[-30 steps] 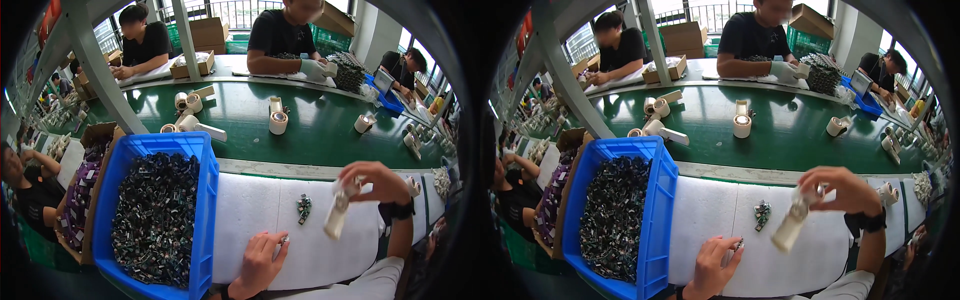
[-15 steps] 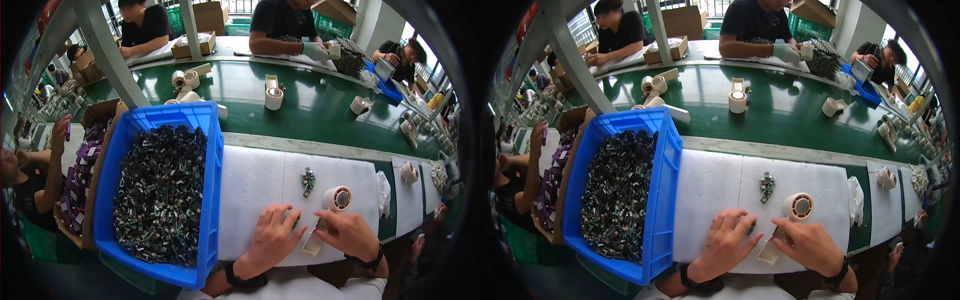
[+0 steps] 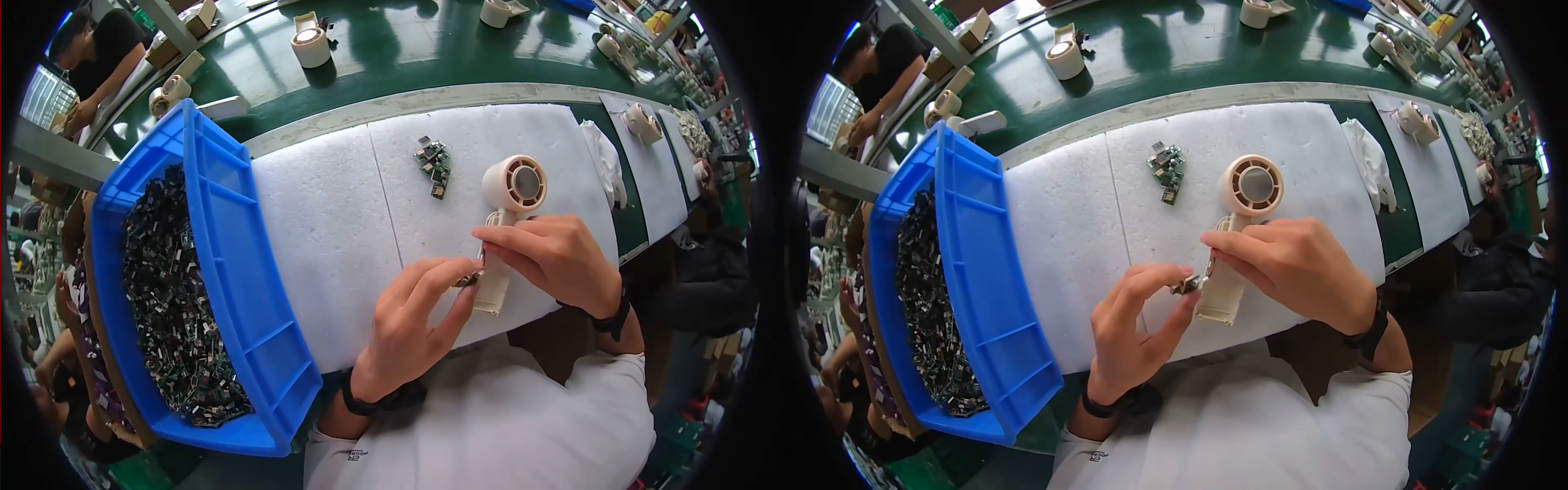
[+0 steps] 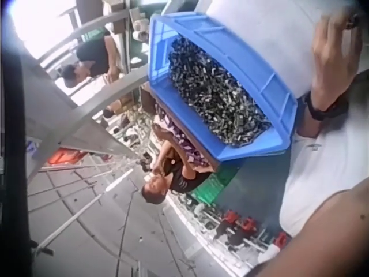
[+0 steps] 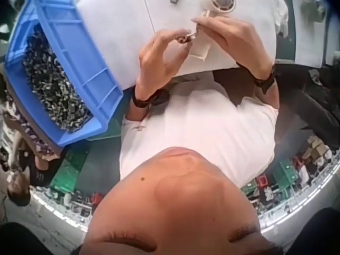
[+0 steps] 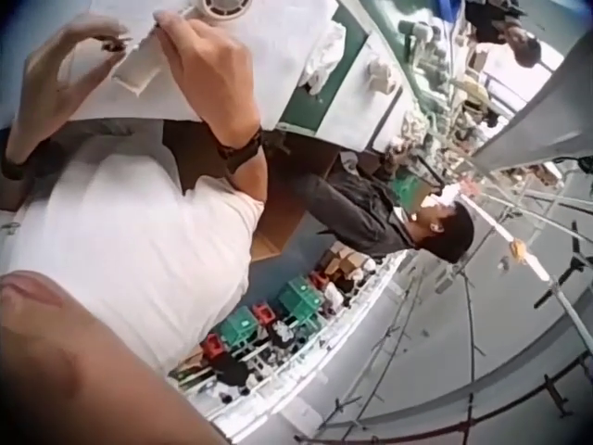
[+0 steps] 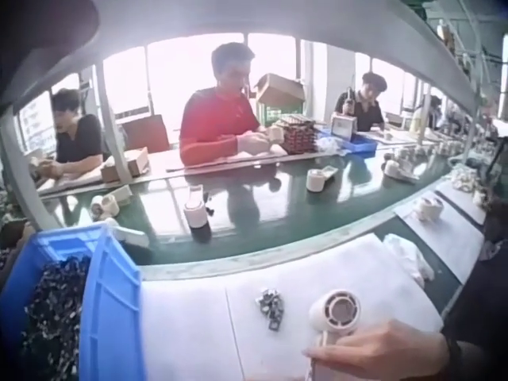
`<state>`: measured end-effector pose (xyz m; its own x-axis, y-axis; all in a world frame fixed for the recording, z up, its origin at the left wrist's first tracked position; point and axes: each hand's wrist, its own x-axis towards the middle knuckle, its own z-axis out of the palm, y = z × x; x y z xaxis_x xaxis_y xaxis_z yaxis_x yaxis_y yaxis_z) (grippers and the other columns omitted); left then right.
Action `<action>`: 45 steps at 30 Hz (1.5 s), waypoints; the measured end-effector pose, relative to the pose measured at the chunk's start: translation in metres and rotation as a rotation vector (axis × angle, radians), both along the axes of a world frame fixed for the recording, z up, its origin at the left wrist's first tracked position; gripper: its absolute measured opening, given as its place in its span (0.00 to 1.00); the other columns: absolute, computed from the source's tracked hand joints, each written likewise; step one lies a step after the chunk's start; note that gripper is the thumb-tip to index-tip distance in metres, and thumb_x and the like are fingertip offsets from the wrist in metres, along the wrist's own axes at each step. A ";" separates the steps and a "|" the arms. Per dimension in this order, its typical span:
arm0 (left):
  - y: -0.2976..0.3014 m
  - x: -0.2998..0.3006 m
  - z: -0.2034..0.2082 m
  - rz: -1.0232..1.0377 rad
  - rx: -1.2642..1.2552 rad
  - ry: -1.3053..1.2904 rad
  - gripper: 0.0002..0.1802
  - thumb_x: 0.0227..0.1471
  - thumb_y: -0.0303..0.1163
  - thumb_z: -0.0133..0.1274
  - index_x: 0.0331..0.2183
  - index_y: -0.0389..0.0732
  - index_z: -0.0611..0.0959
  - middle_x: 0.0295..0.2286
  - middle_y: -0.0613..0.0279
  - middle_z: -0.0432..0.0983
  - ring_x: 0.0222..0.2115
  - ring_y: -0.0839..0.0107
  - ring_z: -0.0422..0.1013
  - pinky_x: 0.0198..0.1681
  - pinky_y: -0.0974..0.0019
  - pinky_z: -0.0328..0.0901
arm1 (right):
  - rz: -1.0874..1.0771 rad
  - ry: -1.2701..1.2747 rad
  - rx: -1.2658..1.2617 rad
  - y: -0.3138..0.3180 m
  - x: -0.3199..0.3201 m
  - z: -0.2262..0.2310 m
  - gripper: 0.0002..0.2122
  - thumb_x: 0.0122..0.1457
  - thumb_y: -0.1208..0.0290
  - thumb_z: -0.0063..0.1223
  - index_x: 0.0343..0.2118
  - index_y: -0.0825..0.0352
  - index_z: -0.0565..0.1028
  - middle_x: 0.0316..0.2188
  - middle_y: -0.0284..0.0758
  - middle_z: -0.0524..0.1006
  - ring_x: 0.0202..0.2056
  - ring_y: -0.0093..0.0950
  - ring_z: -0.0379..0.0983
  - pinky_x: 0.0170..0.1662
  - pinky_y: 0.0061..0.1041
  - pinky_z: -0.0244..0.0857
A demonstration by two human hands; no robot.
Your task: The person picks up a circuit board and a fan housing, connects a wire to the board, and fits the board into the housing. They then set the assembly down and repeat the process with another set of components.
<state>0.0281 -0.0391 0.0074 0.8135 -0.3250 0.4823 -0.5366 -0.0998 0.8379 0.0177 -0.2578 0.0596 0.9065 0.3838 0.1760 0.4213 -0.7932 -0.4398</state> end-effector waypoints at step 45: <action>0.004 0.001 -0.004 -0.031 -0.115 0.349 0.19 0.51 0.14 0.60 0.47 0.34 0.84 0.39 0.53 0.83 0.38 0.68 0.80 0.43 0.68 0.74 | -0.193 0.183 0.524 0.020 -0.004 -0.017 0.05 0.48 0.79 0.64 0.29 0.67 0.82 0.19 0.27 0.77 0.14 0.10 0.65 0.18 0.14 0.52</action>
